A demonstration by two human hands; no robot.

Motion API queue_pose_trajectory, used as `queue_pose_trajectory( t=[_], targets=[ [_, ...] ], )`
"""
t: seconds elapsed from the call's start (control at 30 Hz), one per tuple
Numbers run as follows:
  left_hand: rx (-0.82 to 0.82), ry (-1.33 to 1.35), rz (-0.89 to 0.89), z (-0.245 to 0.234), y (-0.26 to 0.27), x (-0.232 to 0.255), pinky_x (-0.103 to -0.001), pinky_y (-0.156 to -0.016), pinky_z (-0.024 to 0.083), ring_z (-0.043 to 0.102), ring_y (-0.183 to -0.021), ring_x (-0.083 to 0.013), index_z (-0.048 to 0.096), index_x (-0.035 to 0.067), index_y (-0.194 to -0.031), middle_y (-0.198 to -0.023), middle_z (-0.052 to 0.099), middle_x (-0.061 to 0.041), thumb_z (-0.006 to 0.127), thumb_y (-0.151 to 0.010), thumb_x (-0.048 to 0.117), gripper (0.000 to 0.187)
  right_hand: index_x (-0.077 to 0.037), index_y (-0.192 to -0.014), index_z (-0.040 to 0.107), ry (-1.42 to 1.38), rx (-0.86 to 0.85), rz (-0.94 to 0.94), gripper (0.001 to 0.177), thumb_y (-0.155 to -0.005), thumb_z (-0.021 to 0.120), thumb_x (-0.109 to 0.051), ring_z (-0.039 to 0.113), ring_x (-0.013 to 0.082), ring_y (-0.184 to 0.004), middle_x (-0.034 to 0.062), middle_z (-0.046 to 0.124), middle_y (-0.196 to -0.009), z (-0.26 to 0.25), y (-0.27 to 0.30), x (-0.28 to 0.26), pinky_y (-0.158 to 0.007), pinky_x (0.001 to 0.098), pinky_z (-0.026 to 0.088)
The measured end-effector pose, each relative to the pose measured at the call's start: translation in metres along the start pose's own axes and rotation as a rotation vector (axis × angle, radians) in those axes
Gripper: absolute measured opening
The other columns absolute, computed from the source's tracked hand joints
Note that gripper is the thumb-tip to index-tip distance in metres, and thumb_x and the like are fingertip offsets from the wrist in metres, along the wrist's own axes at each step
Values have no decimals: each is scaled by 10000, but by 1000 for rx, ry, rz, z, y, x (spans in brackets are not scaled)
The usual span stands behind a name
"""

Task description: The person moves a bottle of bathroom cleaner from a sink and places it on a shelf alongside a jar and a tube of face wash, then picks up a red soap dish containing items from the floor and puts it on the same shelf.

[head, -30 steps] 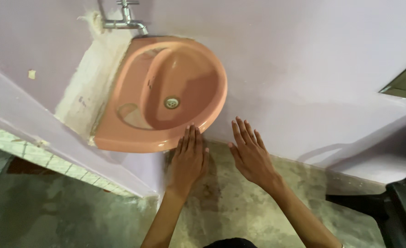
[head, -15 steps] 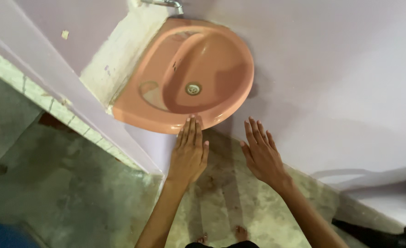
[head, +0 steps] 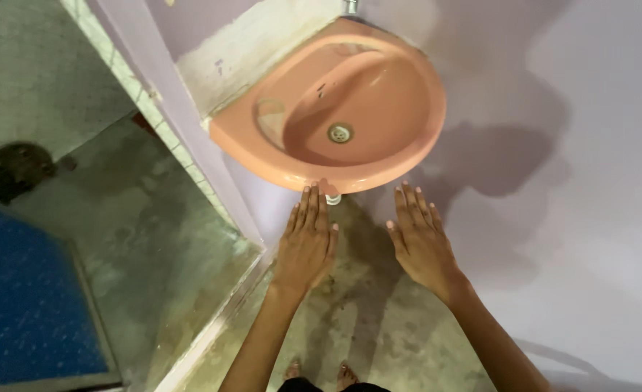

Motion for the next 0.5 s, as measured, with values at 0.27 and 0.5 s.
queue_pose_trajectory(
  t=[0.27, 0.5],
  targets=[
    [20, -25, -38, 0, 12, -15, -468, -1211, 255, 286, -1519, -360, 361, -129, -1500, -1618, 314, -276, 452, -1030, 293, 639, -51, -1609, 130, -40, 4, -91, 661, -1074, 256, -419, 85, 309, -1560, 131, 100, -1701, 20, -6, -7, -1241, 482, 86],
    [-10, -23, -80, 11, 27, -29, -474, -1213, 268, 293, -1512, -358, 345, -119, -1512, -1609, 317, -265, 457, -1022, 306, 658, -75, -1607, 167, -4, 7, -104, 646, -1066, 266, -413, 109, 310, -1568, 120, 139, -1694, 36, -5, -16, -1247, 497, 107]
  ],
)
Point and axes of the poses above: each hand's wrist, its own y-axis away from the middle knuckle, its own z-axis out of the palm, x = y × z, the point moved 6 cm from there along -y, towards the middle knuckle
